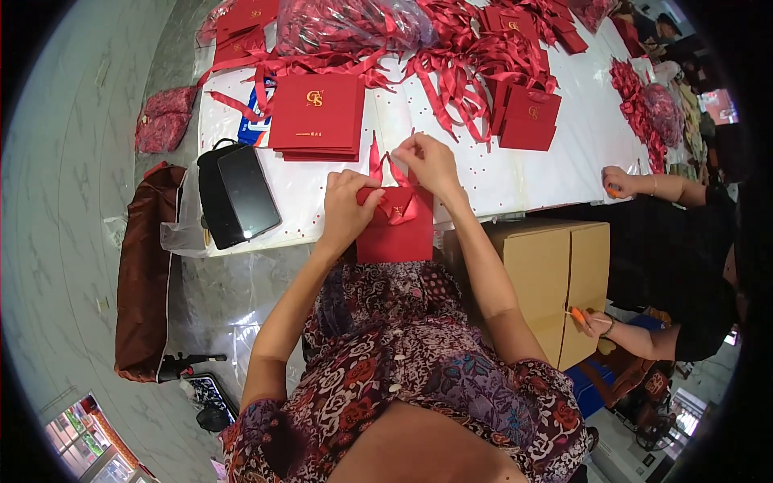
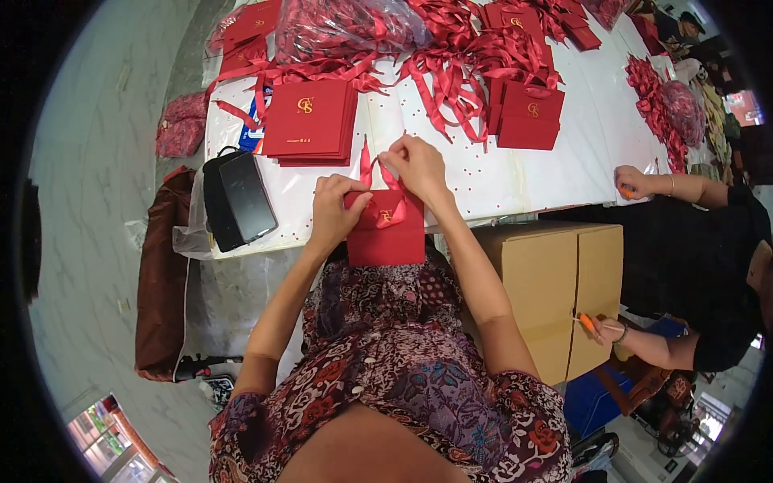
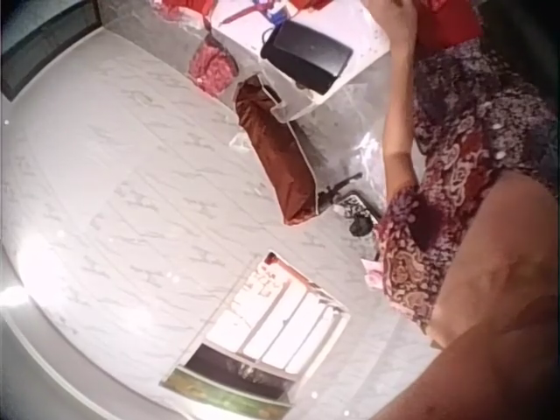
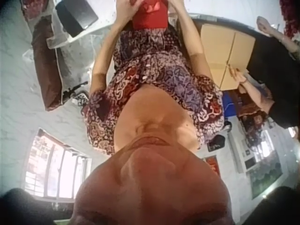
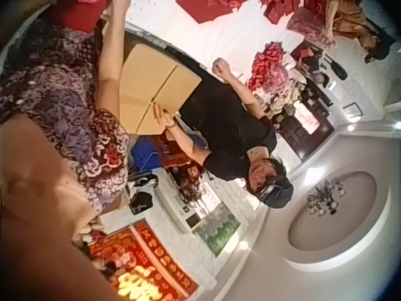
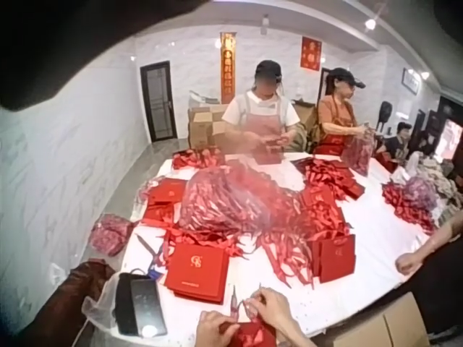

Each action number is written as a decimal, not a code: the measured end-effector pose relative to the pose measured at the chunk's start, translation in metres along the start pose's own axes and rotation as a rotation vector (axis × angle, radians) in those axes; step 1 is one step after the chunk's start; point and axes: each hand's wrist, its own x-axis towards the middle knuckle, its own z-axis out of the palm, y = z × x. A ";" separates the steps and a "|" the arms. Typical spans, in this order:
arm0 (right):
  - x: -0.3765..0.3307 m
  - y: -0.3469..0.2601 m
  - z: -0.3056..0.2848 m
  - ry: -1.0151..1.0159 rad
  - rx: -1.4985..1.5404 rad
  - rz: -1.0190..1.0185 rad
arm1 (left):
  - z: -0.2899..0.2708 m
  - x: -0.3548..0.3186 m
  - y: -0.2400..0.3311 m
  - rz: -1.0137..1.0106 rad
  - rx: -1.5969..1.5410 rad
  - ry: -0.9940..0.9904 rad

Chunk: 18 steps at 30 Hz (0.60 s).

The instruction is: Assembling and tying ribbons on red gift boxes.

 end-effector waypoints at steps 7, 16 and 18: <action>-0.008 0.003 0.021 -0.016 -0.242 -0.055 | 0.016 0.021 0.012 0.048 0.233 -0.007; -0.020 0.011 0.019 -0.041 0.158 0.015 | 0.040 0.016 -0.006 -0.090 0.256 0.005; -0.022 0.013 0.020 -0.094 0.316 0.108 | 0.040 0.015 -0.001 -0.116 0.156 0.031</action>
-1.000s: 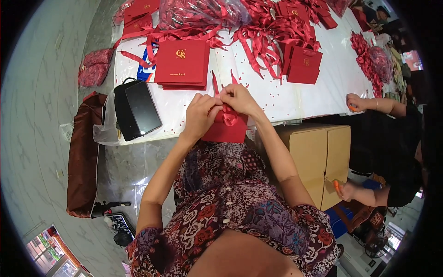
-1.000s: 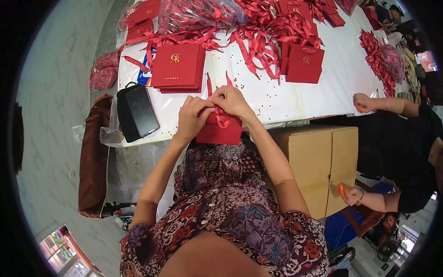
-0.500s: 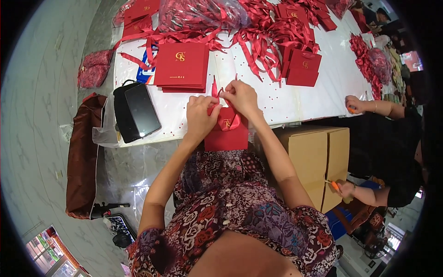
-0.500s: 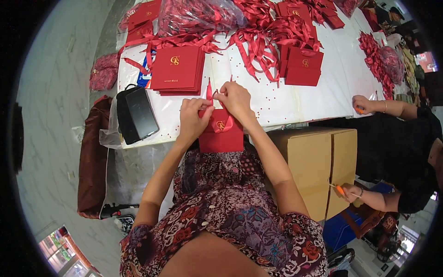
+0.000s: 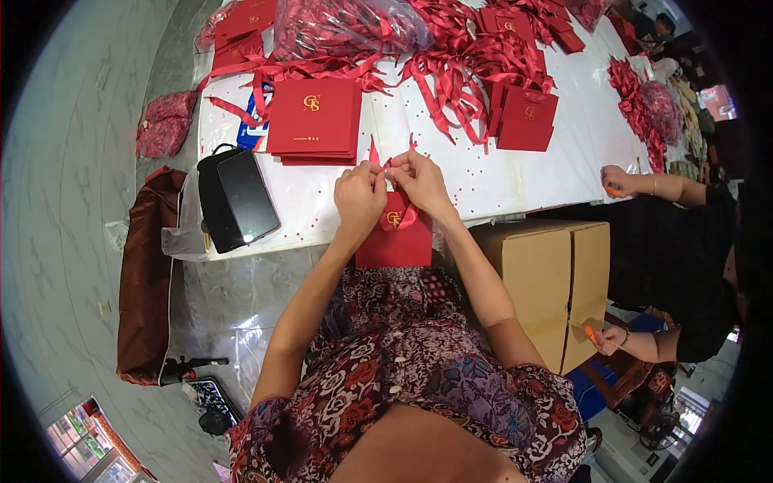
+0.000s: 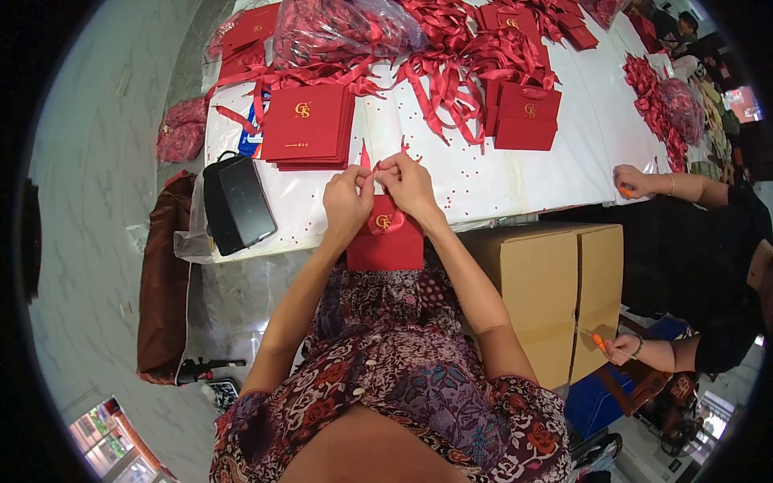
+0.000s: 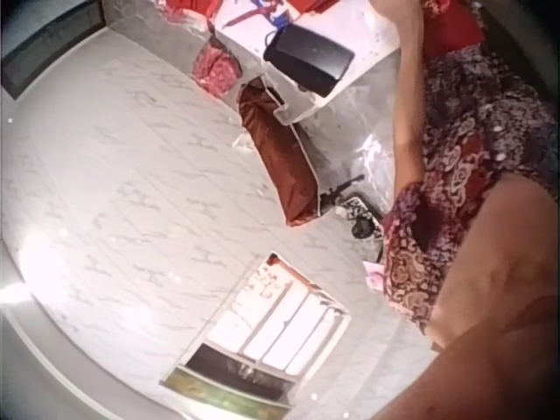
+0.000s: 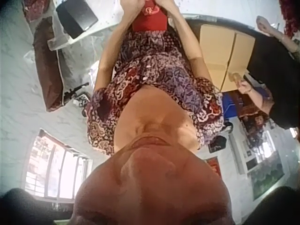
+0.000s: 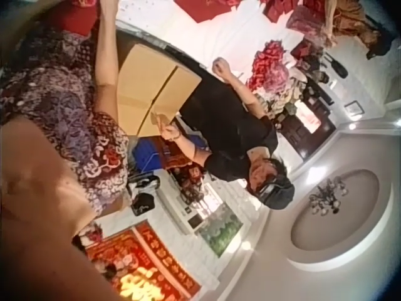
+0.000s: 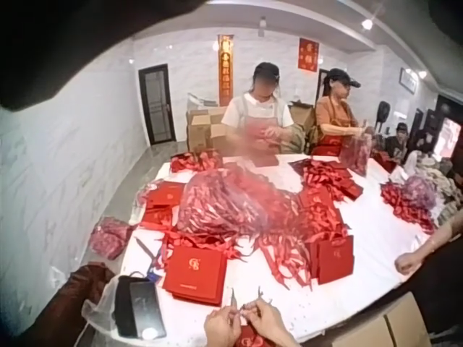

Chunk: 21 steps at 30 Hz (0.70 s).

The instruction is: Assembling and tying ribbons on red gift boxes.

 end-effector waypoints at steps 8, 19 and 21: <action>0.007 0.004 0.003 -0.042 0.163 -0.015 | -0.011 0.002 0.010 -0.019 -0.171 0.075; 0.002 -0.022 -0.022 -0.058 0.383 -0.025 | -0.033 -0.013 0.017 -0.015 -0.340 0.151; 0.004 -0.030 -0.031 0.006 0.539 -0.003 | -0.039 -0.020 0.018 -0.072 -0.387 0.121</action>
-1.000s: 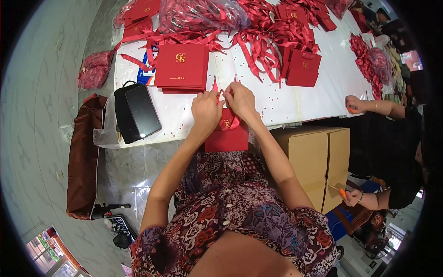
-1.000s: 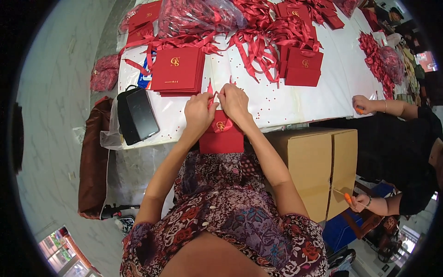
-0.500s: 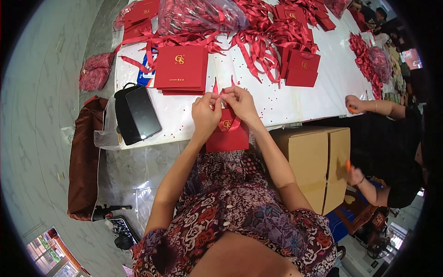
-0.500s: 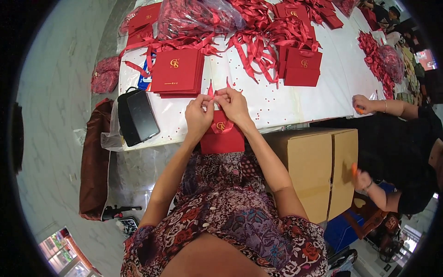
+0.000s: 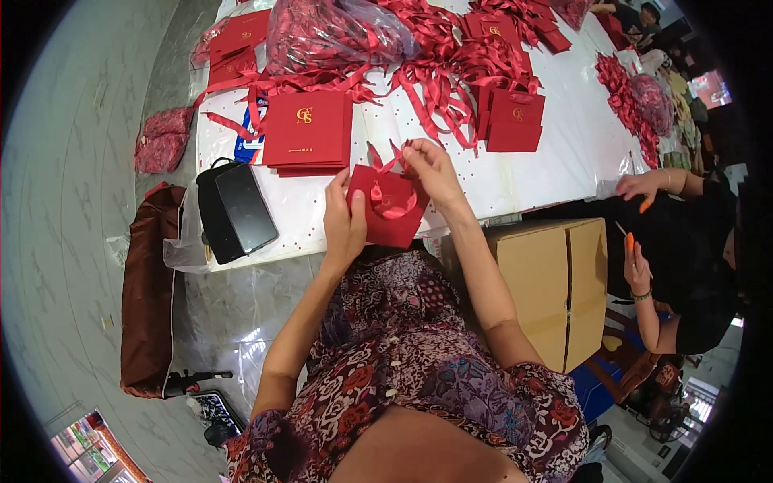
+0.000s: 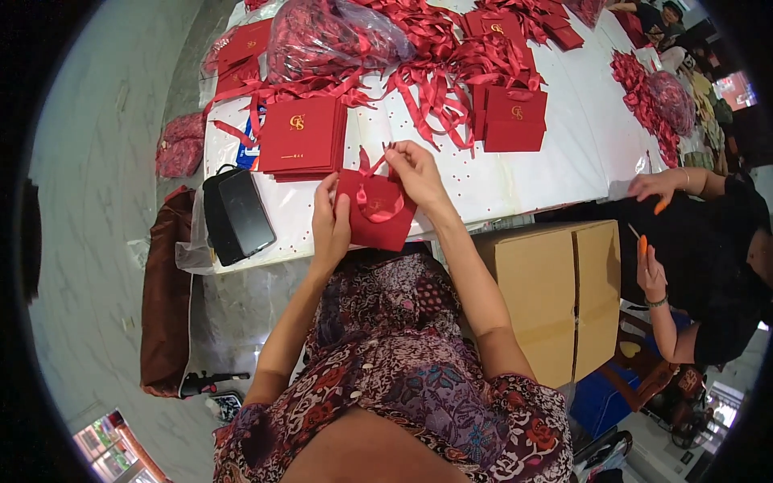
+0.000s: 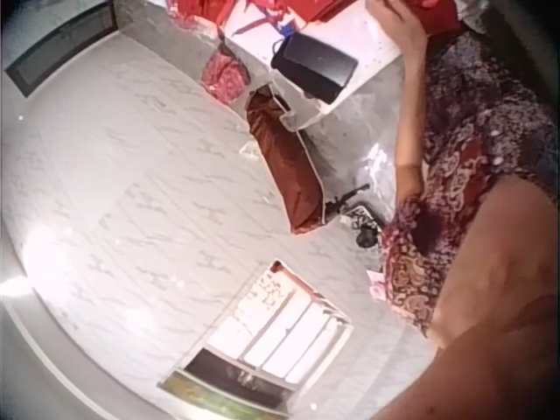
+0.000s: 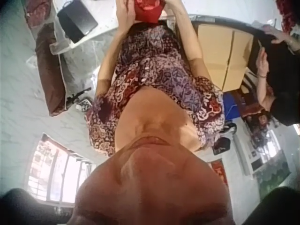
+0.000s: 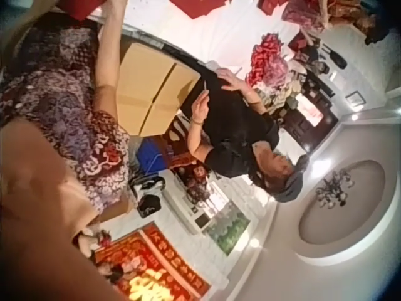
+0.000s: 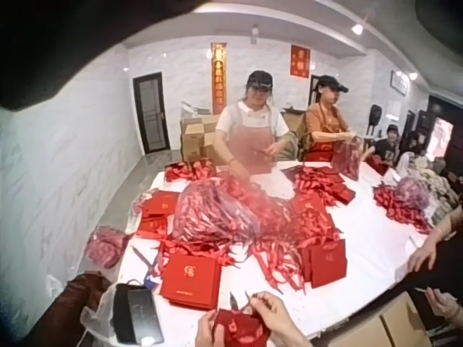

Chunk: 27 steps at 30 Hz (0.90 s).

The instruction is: Assembling and tying ribbons on red gift boxes.

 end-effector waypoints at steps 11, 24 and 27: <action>0.051 0.006 -0.008 0.163 -0.291 -0.243 | -0.012 -0.018 0.021 -0.057 -0.098 -0.385; 0.017 -0.002 -0.027 0.292 -0.466 -0.348 | 0.006 0.028 0.014 -0.242 -0.383 -0.153; -0.013 -0.012 -0.024 0.239 -0.396 -0.205 | 0.034 0.051 0.016 -0.219 -0.483 -0.095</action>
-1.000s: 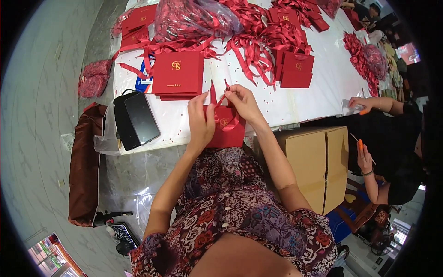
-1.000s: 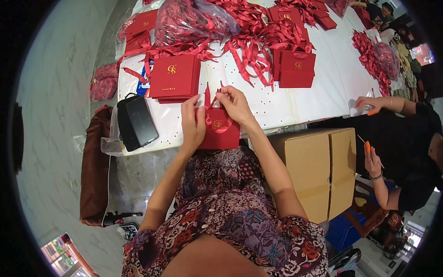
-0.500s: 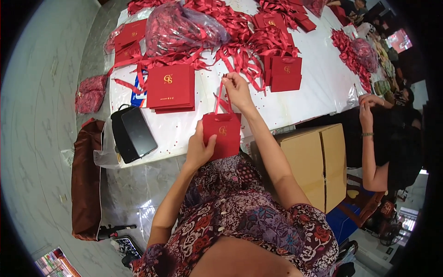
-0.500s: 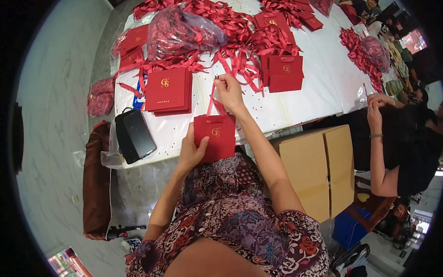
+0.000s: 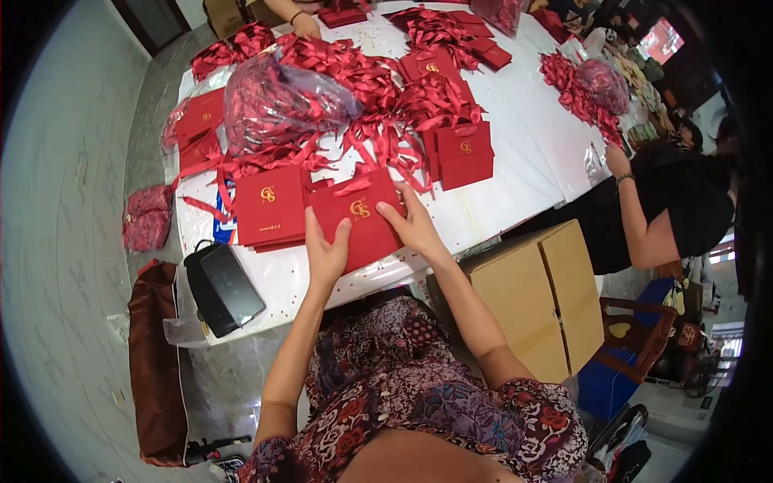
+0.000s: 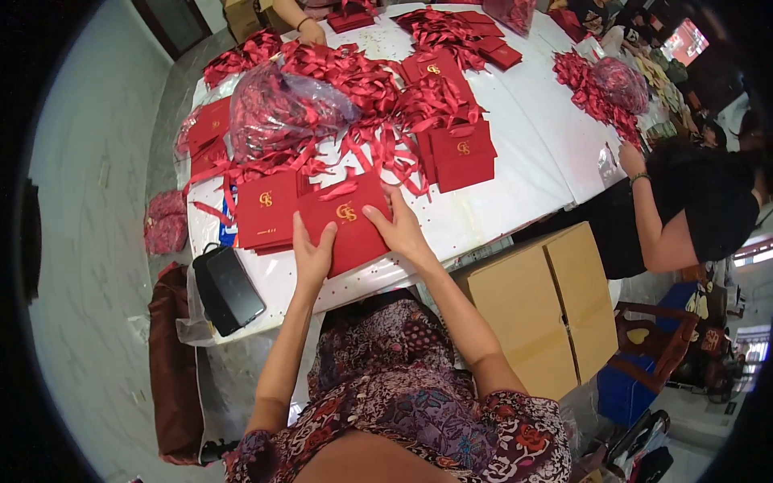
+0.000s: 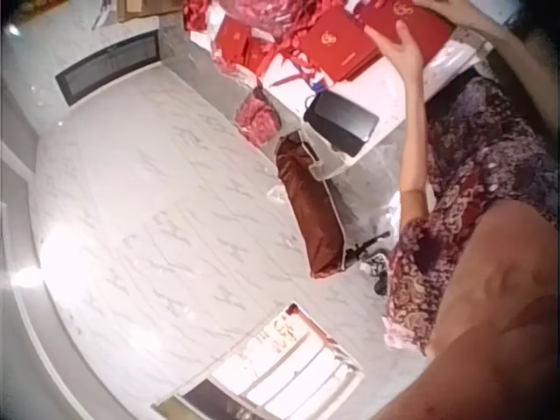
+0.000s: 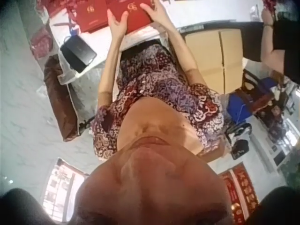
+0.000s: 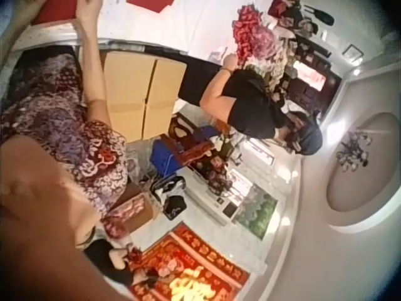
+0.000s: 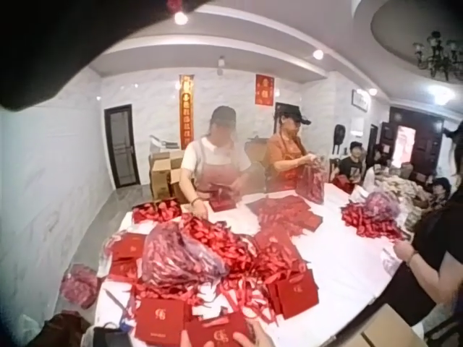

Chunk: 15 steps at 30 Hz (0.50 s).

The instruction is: Assembling and tying ribbons on red gift boxes.

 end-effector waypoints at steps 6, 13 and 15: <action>0.026 0.025 -0.060 0.234 0.141 -0.081 | 0.054 0.031 0.007 -0.064 -0.001 -0.350; 0.050 0.044 -0.155 0.513 -0.107 -0.002 | 0.105 0.068 -0.025 0.420 0.508 -0.454; 0.050 0.056 -0.169 0.547 -0.261 -0.014 | 0.124 0.074 -0.032 0.663 0.689 -0.515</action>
